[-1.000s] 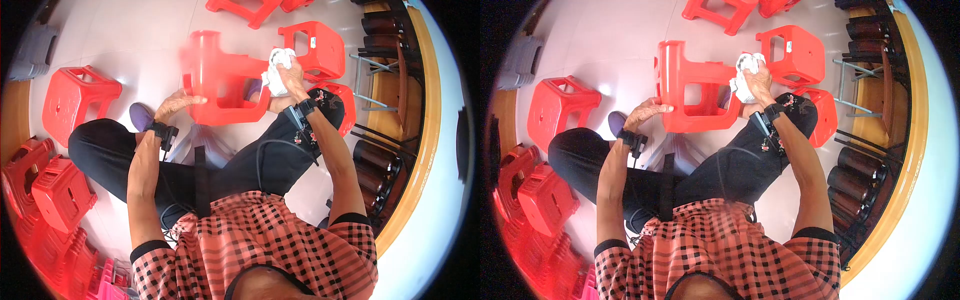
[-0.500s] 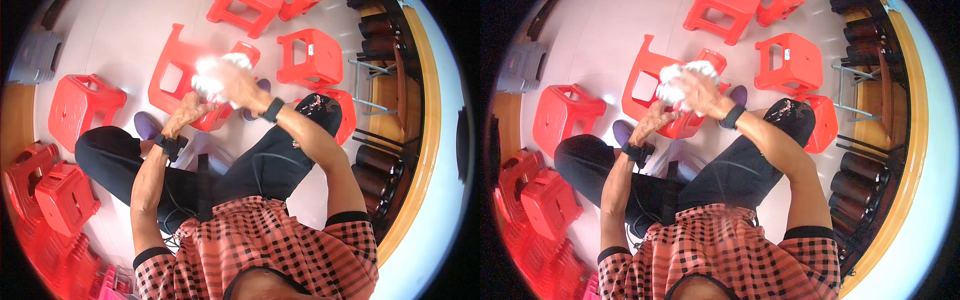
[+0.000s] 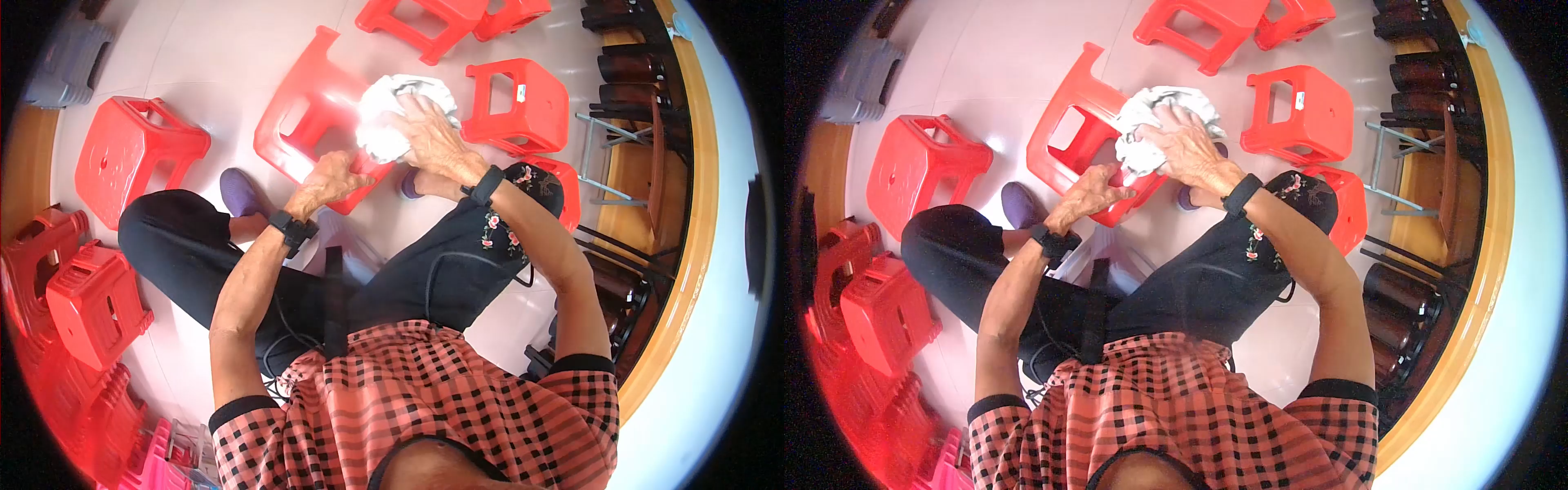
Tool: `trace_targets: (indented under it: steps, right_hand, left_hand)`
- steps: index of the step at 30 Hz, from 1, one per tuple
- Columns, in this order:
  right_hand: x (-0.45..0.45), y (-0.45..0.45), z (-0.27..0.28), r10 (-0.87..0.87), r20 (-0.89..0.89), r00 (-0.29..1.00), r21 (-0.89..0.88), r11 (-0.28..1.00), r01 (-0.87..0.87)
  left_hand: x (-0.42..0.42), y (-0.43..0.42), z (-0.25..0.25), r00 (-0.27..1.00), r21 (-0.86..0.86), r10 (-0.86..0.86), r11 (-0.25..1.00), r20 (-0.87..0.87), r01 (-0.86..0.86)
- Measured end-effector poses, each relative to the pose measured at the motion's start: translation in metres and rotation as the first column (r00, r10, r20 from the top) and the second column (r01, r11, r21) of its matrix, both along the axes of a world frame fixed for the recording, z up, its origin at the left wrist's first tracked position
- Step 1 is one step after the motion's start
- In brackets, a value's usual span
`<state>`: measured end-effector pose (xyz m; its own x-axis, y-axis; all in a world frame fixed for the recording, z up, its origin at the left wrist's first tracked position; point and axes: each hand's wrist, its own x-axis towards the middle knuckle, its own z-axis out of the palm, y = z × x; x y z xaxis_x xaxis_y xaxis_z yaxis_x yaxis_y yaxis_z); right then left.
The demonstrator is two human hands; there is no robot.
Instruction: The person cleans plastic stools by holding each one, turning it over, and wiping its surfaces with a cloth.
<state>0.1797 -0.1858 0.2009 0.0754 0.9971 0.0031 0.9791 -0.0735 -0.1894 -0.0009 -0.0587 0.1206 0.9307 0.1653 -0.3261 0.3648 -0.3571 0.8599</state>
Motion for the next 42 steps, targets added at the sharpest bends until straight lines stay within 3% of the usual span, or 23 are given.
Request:
trace_targets:
  steps: [3, 4, 6, 9, 11, 13, 15, 18, 25, 29, 32, 36, 39, 40, 41, 42]
  right_hand:
    - [0.027, 0.0, -0.006, -0.159, 0.078, 0.984, 0.037, 0.987, 0.157]
    - [0.045, 0.0, -0.006, -0.245, 0.027, 0.969, -0.058, 0.967, 0.246]
    - [0.086, 0.007, -0.006, -0.417, -0.047, 0.908, -0.253, 0.884, 0.393]
    - [0.12, 0.029, -0.012, -0.522, -0.068, 0.85, -0.026, 0.853, 0.522]
    - [0.106, 0.062, 0.002, -0.343, -0.187, 0.921, 0.265, 0.885, 0.383]
    - [0.097, 0.098, -0.004, -0.145, -0.153, 0.977, 0.35, 0.917, 0.191]
    - [0.065, 0.122, -0.015, -0.143, -0.184, 0.973, 0.197, 0.964, 0.179]
    - [0.018, 0.124, -0.05, -0.068, -0.071, 0.995, -0.021, 0.998, 0.067]
    - [-0.003, 0.053, -0.043, 0.046, 0.006, 0.999, 0.059, 0.997, -0.046]
    - [-0.02, 0.007, -0.015, -0.043, -0.049, 0.998, -0.058, 0.998, 0.04]
    - [-0.029, -0.026, -0.005, -0.104, -0.096, 0.99, -0.047, 0.994, 0.1]
    - [-0.051, -0.059, 0.005, -0.238, -0.189, 0.953, -0.084, 0.971, 0.226]
    - [-0.056, -0.061, 0.005, -0.333, -0.274, 0.902, -0.249, 0.931, 0.268]
    - [-0.05, -0.062, -0.004, -0.354, -0.316, 0.88, -0.345, 0.907, 0.241]
    - [-0.049, -0.065, -0.016, -0.346, -0.405, 0.847, -0.278, 0.929, 0.246]
    - [-0.05, -0.066, -0.03, -0.326, -0.486, 0.811, -0.206, 0.944, 0.257]
  left_hand:
    - [0.003, -0.003, 0.01, 0.996, 0.085, -0.092, 0.992, -0.021, 0.094]
    - [0.002, -0.006, 0.006, 0.995, 0.058, -0.1, 0.993, -0.025, 0.101]
    - [-0.001, -0.013, 0.003, 0.98, 0.185, -0.19, 0.963, -0.05, 0.196]
    - [-0.008, -0.018, -0.003, 0.955, 0.261, -0.288, 0.919, -0.072, 0.297]
    - [-0.011, -0.028, -0.013, 0.949, 0.296, -0.314, 0.903, -0.038, 0.31]
    - [-0.009, -0.033, -0.012, 0.954, 0.29, -0.299, 0.91, -0.03, 0.295]
    - [-0.011, -0.03, -0.01, 0.954, 0.283, -0.296, 0.913, -0.04, 0.295]
    - [-0.009, -0.026, -0.01, 0.954, 0.243, -0.297, 0.923, -0.048, 0.299]
    - [-0.001, -0.015, -0.004, 0.975, 0.146, -0.221, 0.964, -0.035, 0.223]
    - [0.001, -0.009, 0.003, 0.988, 0.057, -0.155, 0.987, 0.019, 0.153]
    - [0.004, -0.005, 0.006, 0.988, 0.084, -0.15, 0.985, -0.027, 0.152]
    - [0.008, 0.01, 0.027, 0.995, -0.033, -0.012, 0.999, -0.095, 0.009]
    - [0.012, 0.024, 0.005, 0.995, -0.205, 0.098, 0.973, -0.029, -0.102]
    - [0.014, 0.035, 0.02, 0.989, -0.179, 0.073, 0.979, -0.126, -0.095]
    - [0.016, 0.038, 0.006, 0.967, -0.124, 0.226, 0.963, -0.117, -0.24]
    - [0.017, 0.045, 0.029, 0.962, -0.231, 0.248, 0.935, -0.114, -0.269]
